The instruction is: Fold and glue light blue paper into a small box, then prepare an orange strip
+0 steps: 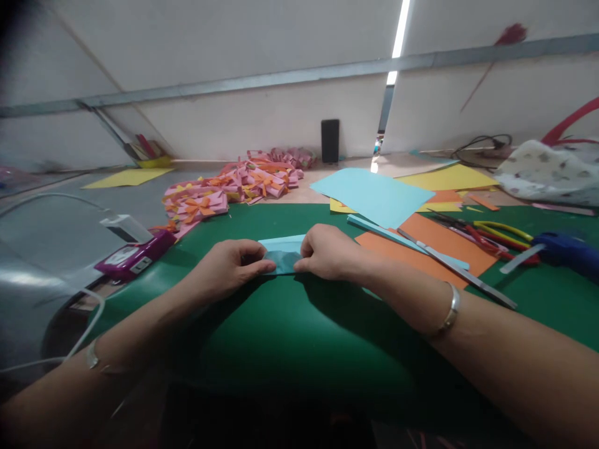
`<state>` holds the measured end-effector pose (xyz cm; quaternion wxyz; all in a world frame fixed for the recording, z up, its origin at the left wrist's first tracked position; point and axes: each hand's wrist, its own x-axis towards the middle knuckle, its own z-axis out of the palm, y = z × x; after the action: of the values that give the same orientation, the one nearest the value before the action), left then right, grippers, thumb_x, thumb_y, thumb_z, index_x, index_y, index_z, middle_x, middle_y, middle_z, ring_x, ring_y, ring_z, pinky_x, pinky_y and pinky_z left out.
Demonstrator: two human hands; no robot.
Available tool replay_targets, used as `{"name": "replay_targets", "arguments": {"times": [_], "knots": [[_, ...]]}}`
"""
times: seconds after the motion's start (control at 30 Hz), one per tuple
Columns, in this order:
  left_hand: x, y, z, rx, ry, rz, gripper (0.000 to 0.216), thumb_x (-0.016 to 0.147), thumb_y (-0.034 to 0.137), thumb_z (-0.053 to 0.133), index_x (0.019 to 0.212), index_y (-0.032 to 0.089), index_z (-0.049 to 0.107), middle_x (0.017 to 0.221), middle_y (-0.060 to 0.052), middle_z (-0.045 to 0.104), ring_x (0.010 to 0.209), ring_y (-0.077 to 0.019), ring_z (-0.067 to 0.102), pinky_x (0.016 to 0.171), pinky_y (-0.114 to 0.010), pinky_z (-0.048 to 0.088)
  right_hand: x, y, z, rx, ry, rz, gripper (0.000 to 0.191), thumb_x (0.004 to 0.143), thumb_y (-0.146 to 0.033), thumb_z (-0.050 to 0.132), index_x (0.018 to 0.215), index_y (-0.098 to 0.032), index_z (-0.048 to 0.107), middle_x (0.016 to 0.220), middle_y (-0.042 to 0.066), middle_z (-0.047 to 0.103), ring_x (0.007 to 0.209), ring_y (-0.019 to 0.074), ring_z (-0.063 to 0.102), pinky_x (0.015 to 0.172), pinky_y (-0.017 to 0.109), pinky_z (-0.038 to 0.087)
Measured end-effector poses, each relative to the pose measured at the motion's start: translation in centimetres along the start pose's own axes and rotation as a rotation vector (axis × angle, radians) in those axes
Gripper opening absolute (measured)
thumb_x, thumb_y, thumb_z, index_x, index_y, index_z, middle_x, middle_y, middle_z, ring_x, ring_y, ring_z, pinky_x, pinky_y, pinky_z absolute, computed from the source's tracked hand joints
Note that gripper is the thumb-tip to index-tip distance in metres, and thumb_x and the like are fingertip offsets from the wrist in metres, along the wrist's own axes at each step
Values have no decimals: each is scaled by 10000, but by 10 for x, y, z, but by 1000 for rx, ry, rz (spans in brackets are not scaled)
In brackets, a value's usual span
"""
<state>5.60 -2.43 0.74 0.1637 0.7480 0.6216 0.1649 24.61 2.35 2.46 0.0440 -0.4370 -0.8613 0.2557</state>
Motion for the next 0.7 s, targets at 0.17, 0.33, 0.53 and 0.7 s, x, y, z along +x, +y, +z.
{"name": "replay_targets", "arguments": {"times": [0.17,0.33,0.53,0.7], "knots": [[-2,3,0,60,20,36,333,739,386,570,518,183,426,527,63,393,543,-102,371,517,-234,236,-1,-4,-4,-10,-46,101,167,635,-309,705,593,-157,650,474,-40,499,456,79,413,437,215,291],[-5,3,1,0,5,1,292,738,394,570,554,182,488,547,56,426,561,-108,399,536,-229,261,-3,-2,-6,41,-38,160,217,612,-371,704,580,-163,651,464,-32,517,439,81,425,422,215,298],[-6,1,6,-16,32,-34,358,766,423,515,508,187,434,552,50,392,554,-111,393,526,-236,255,-4,1,-7,61,-85,138,337,738,-408,549,504,-164,558,455,0,539,429,95,466,417,215,312],[-10,8,7,76,51,-97,339,750,441,516,521,196,466,561,26,474,554,-132,427,520,-252,255,0,1,0,-142,5,58,326,742,-402,555,510,-172,552,469,-20,476,453,92,393,441,240,251]]}}
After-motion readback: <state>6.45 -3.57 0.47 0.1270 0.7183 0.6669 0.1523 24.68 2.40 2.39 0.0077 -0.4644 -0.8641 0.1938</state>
